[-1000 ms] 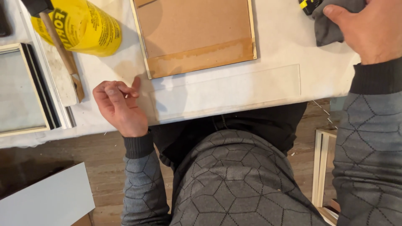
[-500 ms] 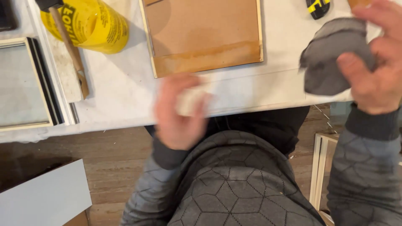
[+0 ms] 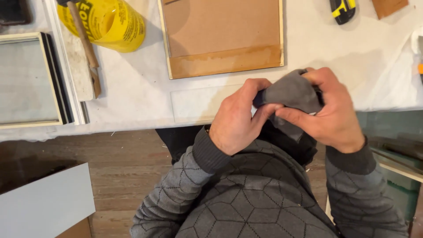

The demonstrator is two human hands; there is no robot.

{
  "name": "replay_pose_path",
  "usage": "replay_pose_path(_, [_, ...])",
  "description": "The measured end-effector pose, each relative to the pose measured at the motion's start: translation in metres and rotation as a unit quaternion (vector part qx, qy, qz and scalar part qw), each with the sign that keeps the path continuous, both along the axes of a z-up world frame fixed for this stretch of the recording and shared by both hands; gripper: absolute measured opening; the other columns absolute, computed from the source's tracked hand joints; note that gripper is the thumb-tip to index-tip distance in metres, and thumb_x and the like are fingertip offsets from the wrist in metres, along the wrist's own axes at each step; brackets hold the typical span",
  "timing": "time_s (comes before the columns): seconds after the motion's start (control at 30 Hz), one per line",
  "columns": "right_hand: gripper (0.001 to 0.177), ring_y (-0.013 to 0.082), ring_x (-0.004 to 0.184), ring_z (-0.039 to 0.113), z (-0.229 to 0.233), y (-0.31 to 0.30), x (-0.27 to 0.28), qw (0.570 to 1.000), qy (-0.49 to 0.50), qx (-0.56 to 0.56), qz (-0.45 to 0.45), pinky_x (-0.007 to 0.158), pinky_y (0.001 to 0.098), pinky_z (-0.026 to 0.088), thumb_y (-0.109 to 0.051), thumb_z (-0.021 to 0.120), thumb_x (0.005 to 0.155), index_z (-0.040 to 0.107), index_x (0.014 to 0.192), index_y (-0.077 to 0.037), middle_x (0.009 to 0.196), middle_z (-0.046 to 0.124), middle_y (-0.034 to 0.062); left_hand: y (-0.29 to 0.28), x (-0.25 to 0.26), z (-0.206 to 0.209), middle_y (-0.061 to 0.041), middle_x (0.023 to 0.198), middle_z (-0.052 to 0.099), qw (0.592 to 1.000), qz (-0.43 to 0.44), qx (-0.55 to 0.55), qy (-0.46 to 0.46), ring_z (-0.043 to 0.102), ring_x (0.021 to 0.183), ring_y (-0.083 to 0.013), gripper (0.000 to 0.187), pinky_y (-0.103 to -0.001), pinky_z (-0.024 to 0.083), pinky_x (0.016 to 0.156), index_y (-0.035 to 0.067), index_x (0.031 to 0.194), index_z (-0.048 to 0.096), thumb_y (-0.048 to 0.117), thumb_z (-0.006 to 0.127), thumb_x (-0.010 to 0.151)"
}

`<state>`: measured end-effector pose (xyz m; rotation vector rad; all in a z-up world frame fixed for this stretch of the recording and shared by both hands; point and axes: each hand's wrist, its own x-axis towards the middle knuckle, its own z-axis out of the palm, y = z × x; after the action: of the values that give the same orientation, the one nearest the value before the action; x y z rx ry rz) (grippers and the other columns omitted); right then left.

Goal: Assembling the back of a picture frame by applying adhesive tape and using a brush to wet gummed tape for sealing.

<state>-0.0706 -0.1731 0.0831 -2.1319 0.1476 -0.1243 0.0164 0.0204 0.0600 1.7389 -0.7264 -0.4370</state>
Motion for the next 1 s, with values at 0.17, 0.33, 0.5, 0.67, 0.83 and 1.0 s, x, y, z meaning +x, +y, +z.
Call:
replay_pose_path(0.17, [0.053, 0.0285, 0.104, 0.068, -0.012, -0.006, 0.008, 0.987, 0.014, 0.159, -0.032, 0.091, 0.0428, 0.059, -0.016, 0.076, 0.088, 0.041, 0.126, -0.003, 0.115, 0.060, 0.0169, 0.039, 0.016, -0.026, -0.009, 0.091, 0.071, 0.993, 0.121, -0.005, -0.014, 0.071, 0.083, -0.0203, 0.045, -0.031, 0.057, 0.076, 0.001, 0.123, 0.051, 0.017, 0.081, 0.094])
replay_pose_path(0.33, [0.037, 0.0296, 0.100, 0.070, -0.025, -0.008, 0.018, 0.902, -0.001, 0.404, -0.150, 0.096, 0.0459, 0.058, -0.013, 0.062, 0.098, 0.043, 0.127, -0.001, 0.112, 0.060, 0.0170, 0.092, 0.046, -0.069, -0.004, 0.082, 0.060, 0.947, 0.302, -0.109, -0.025, 0.060, 0.072, -0.0114, 0.030, -0.026, 0.050, 0.075, 0.003, 0.125, 0.044, 0.007, 0.071, 0.111])
replay_pose_path(0.5, [0.041, 0.0278, 0.104, 0.065, -0.029, 0.012, 0.031, 0.831, 0.042, 0.518, -0.197, 0.103, 0.0555, 0.063, -0.016, 0.060, 0.092, 0.045, 0.128, -0.001, 0.114, 0.056, 0.0153, 0.093, 0.051, -0.072, -0.005, 0.094, 0.059, 0.928, 0.300, -0.192, 0.109, 0.055, 0.078, -0.0090, 0.032, -0.024, 0.049, 0.071, 0.005, 0.130, 0.039, 0.007, 0.064, 0.109])
replay_pose_path(0.67, [0.038, 0.0293, 0.107, 0.067, -0.047, -0.007, 0.052, 0.846, -0.003, 0.502, -0.183, 0.100, 0.0549, 0.062, -0.017, 0.059, 0.094, 0.045, 0.128, -0.004, 0.119, 0.058, 0.0156, 0.078, 0.038, -0.075, -0.003, 0.092, 0.055, 0.927, 0.296, -0.194, 0.125, 0.053, 0.076, -0.0080, 0.033, -0.023, 0.049, 0.068, 0.004, 0.130, 0.041, 0.007, 0.064, 0.108])
replay_pose_path(0.83, [0.037, 0.0293, 0.110, 0.069, -0.055, -0.045, 0.090, 0.872, -0.023, 0.467, -0.142, 0.093, 0.0507, 0.063, -0.017, 0.062, 0.100, 0.046, 0.131, -0.005, 0.120, 0.062, 0.0131, 0.043, 0.024, -0.067, -0.001, 0.082, 0.059, 0.932, 0.256, -0.192, 0.171, 0.055, 0.070, -0.0076, 0.033, -0.022, 0.048, 0.062, 0.005, 0.130, 0.040, 0.010, 0.062, 0.107])
replay_pose_path(1.0, [0.010, 0.0227, 0.098, 0.065, -0.104, -0.114, 0.103, 0.974, -0.098, 0.202, -0.033, 0.092, 0.0392, 0.050, 0.003, 0.065, 0.115, 0.057, 0.120, 0.006, 0.107, 0.064, 0.0109, 0.019, 0.033, -0.059, -0.001, 0.085, 0.063, 0.972, 0.153, -0.147, 0.101, 0.061, 0.075, -0.0082, 0.033, -0.025, 0.052, 0.071, 0.003, 0.127, 0.045, 0.013, 0.068, 0.107])
